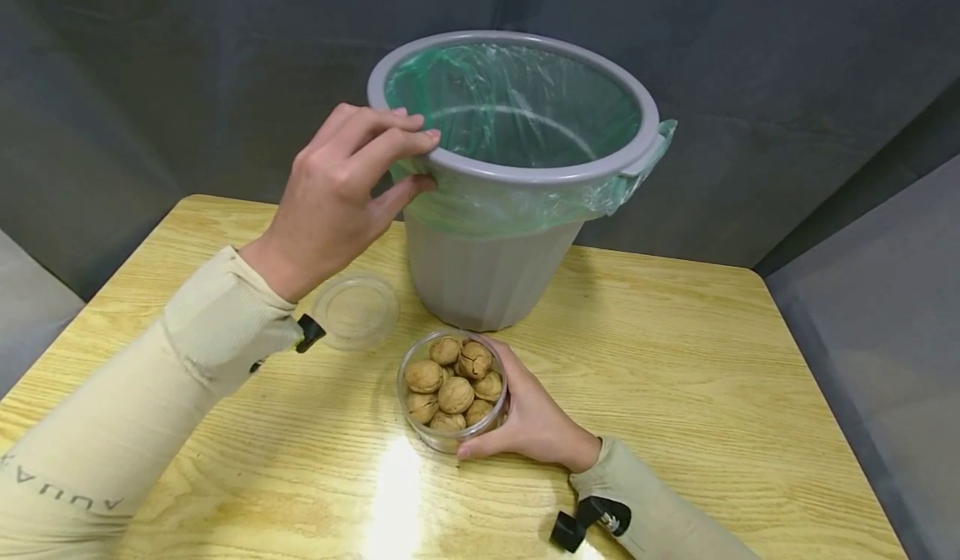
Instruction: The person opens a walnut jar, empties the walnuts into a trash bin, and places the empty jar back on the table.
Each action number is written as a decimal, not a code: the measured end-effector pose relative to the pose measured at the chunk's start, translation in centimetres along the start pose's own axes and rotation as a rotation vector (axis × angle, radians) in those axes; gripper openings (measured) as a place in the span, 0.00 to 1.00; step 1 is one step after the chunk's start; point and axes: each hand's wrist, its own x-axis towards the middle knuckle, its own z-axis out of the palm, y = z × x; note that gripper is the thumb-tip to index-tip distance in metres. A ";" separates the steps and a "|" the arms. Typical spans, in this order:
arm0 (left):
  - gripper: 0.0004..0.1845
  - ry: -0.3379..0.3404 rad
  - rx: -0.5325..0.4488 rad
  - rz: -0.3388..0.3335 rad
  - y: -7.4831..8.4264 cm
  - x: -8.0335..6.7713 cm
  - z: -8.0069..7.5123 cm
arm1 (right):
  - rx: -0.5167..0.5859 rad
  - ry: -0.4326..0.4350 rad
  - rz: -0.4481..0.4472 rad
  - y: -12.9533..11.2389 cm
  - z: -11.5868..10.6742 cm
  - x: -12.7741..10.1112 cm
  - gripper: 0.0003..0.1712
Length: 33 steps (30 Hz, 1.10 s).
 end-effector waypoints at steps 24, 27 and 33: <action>0.17 0.005 -0.005 -0.008 0.0 -0.1 0.4 | 0.006 0.006 0.001 -0.2 0.0 0.0 0.75; 0.17 0.004 -0.003 -0.006 0.0 -0.1 0.4 | 0.003 0.007 0.002 -0.1 0.0 0.1 0.75; 0.17 0.002 0.000 -0.006 0.1 -0.2 0.4 | 0.001 0.008 0.006 0.0 0.0 0.1 0.75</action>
